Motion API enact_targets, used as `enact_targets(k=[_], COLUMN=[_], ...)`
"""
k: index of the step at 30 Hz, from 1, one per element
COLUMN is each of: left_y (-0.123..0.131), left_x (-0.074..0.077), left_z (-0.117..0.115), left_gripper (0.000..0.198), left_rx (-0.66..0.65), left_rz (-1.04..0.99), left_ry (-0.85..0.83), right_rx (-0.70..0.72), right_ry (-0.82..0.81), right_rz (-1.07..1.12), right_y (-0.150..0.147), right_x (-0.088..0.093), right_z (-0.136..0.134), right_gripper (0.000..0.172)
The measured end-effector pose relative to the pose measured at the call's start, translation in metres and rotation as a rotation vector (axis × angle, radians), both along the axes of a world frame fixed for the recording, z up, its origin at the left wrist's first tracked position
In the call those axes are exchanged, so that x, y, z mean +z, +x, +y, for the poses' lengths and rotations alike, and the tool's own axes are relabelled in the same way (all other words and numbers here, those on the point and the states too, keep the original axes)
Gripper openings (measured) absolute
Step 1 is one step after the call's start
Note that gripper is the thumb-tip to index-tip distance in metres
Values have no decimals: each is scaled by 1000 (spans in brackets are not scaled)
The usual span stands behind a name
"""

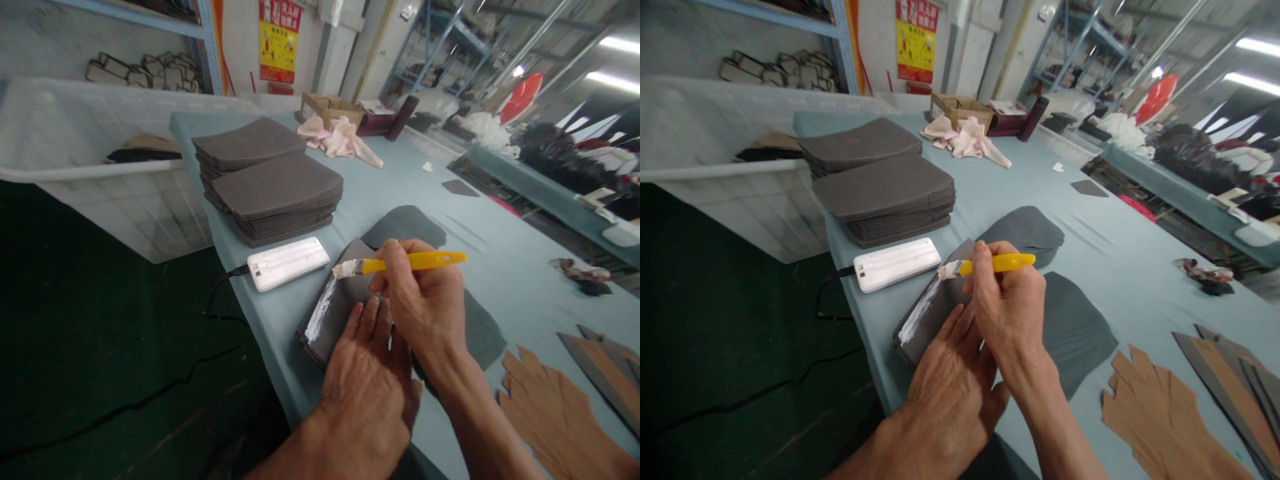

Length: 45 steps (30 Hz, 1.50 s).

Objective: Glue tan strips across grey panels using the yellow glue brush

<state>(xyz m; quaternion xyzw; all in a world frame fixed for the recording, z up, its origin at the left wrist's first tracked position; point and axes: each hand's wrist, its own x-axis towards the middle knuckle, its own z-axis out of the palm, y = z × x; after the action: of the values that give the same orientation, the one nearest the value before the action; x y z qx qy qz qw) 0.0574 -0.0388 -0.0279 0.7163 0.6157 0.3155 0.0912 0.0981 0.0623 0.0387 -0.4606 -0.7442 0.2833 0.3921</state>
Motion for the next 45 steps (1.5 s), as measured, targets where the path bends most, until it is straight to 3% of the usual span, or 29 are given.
enact_targets(k=[11, 23, 31, 40, 45], left_y=[-3, 1, -2, 1, 1], left_x=[17, 11, 18, -3, 1], left_z=[2, -1, 2, -4, -2], left_gripper=[68, 63, 68, 64, 70], left_rx=[-14, 42, 13, 27, 11], left_rz=[70, 55, 101, 84, 69], left_ry=[-113, -71, -136, 38, -23], right_rx=[-67, -139, -25, 93, 181], right_ry=[115, 181, 94, -127, -245], right_rz=[-54, 18, 224, 168, 177], right_y=[-5, -1, -1, 7, 4], right_x=[-1, -3, 7, 15, 9], right_z=[23, 52, 27, -14, -17], right_gripper=[37, 33, 27, 40, 47])
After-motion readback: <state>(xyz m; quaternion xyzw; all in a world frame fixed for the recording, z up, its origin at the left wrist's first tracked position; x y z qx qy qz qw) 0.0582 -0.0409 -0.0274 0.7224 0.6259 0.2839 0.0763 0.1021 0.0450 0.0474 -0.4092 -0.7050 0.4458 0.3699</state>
